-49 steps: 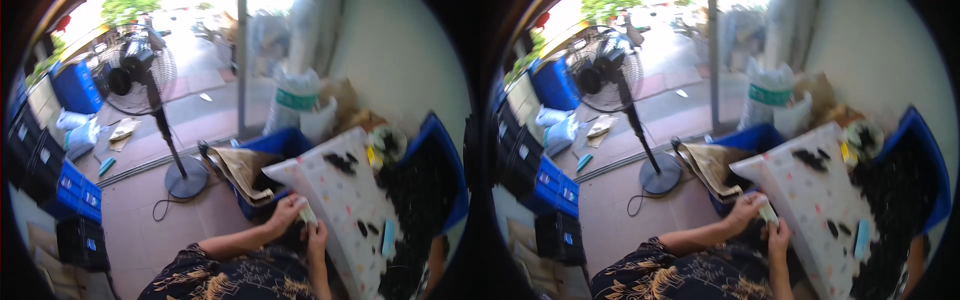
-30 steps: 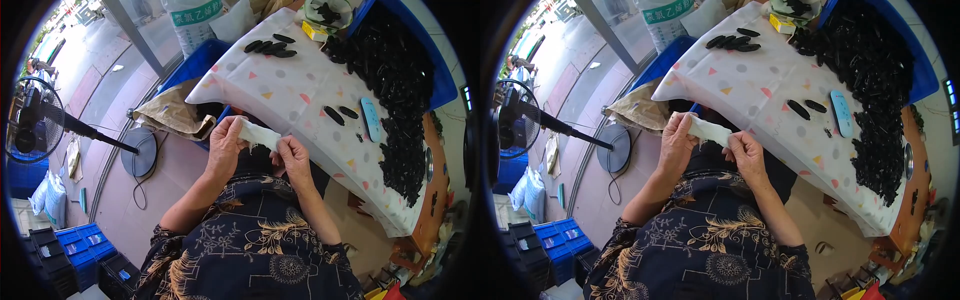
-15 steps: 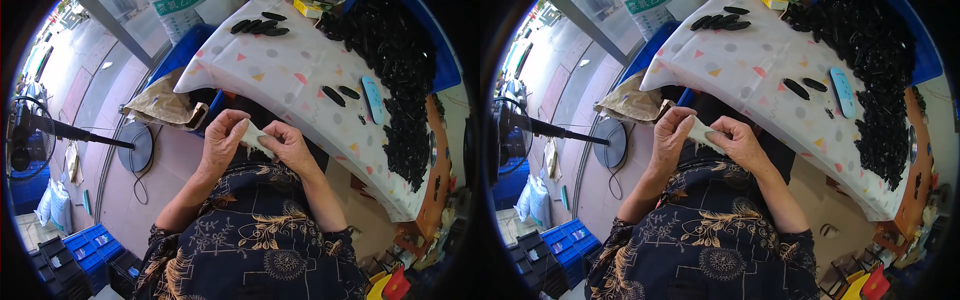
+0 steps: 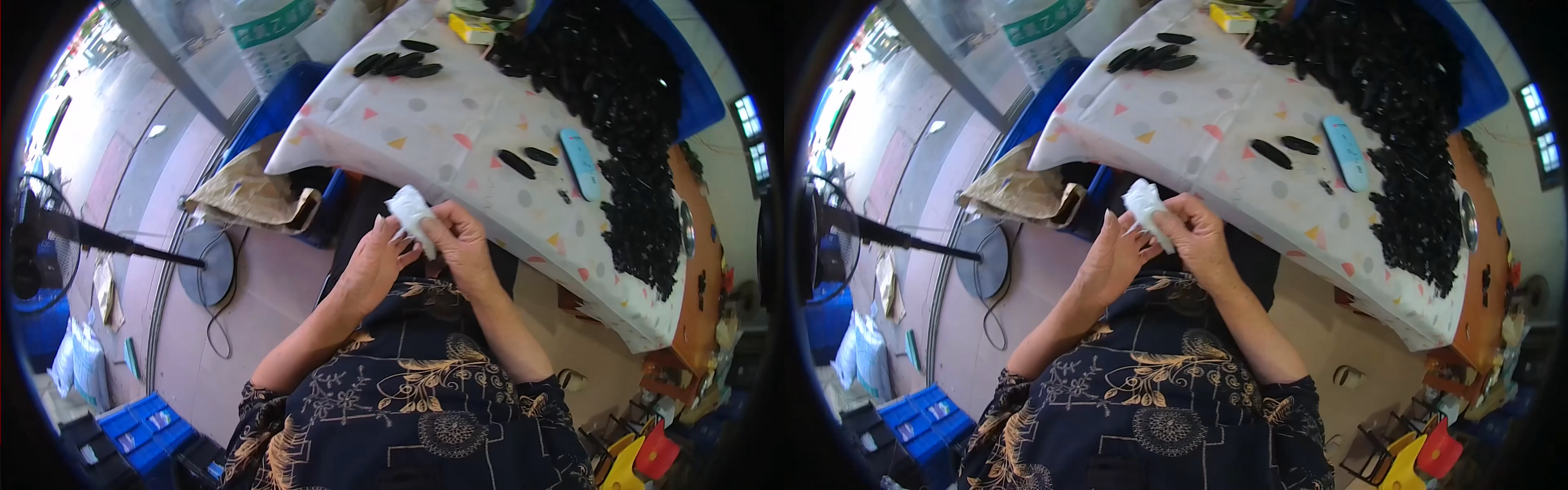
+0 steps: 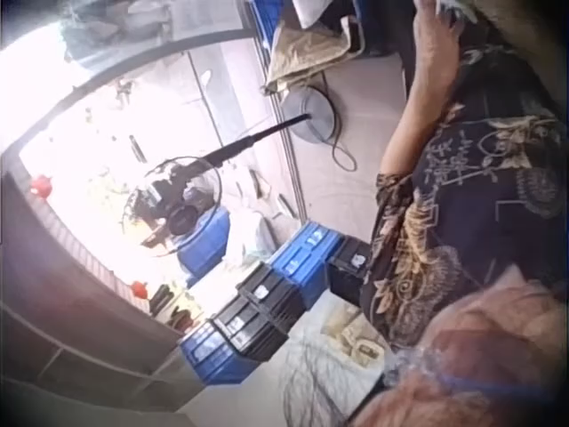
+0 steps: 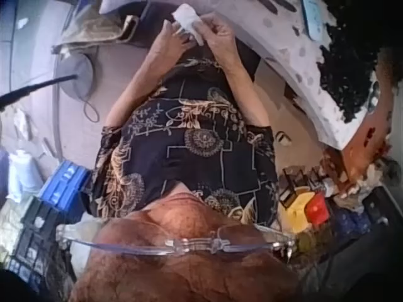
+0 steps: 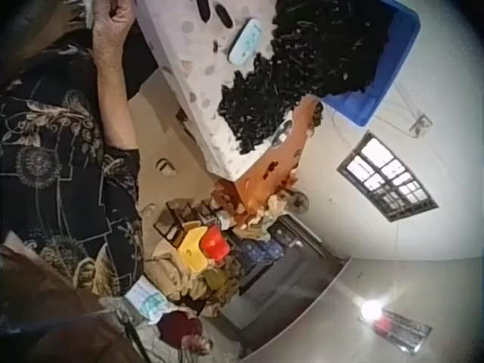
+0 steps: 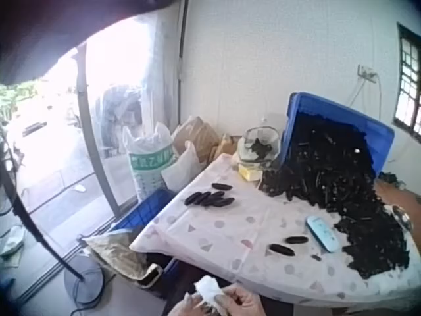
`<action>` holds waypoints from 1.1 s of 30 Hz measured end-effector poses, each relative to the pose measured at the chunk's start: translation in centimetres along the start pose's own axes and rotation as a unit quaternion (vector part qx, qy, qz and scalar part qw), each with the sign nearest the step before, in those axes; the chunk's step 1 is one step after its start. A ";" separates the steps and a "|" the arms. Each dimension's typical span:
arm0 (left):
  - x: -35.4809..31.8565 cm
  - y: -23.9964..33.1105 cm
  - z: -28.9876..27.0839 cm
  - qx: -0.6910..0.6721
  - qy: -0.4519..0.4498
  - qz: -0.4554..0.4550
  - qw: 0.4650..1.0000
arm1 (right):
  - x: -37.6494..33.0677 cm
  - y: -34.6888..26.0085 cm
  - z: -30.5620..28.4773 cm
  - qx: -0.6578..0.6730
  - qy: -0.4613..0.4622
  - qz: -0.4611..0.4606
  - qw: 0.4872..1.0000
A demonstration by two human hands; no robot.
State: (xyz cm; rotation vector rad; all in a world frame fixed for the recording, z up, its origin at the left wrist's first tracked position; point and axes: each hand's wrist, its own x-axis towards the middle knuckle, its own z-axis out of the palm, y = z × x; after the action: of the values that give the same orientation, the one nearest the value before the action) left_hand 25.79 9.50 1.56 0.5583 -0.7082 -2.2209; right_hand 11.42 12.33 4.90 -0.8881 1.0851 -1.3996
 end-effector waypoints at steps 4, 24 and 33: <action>0.1 0.4 0.7 -0.059 -0.014 -0.073 0.996 | -0.2 1.2 -0.2 -0.049 0.000 -0.042 0.998; 0.3 -0.2 1.8 -0.085 0.067 -0.013 0.994 | -1.6 2.0 -0.8 -0.048 0.049 0.002 0.998; 0.1 -0.4 0.9 -0.083 0.091 0.012 0.992 | -1.9 3.6 -1.0 -0.045 0.004 -0.014 0.999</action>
State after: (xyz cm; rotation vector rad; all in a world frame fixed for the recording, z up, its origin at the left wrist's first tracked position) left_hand 24.96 9.96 1.97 0.6547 -0.4291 -2.1498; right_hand 11.78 14.43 1.31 -0.9655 1.1531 -1.3871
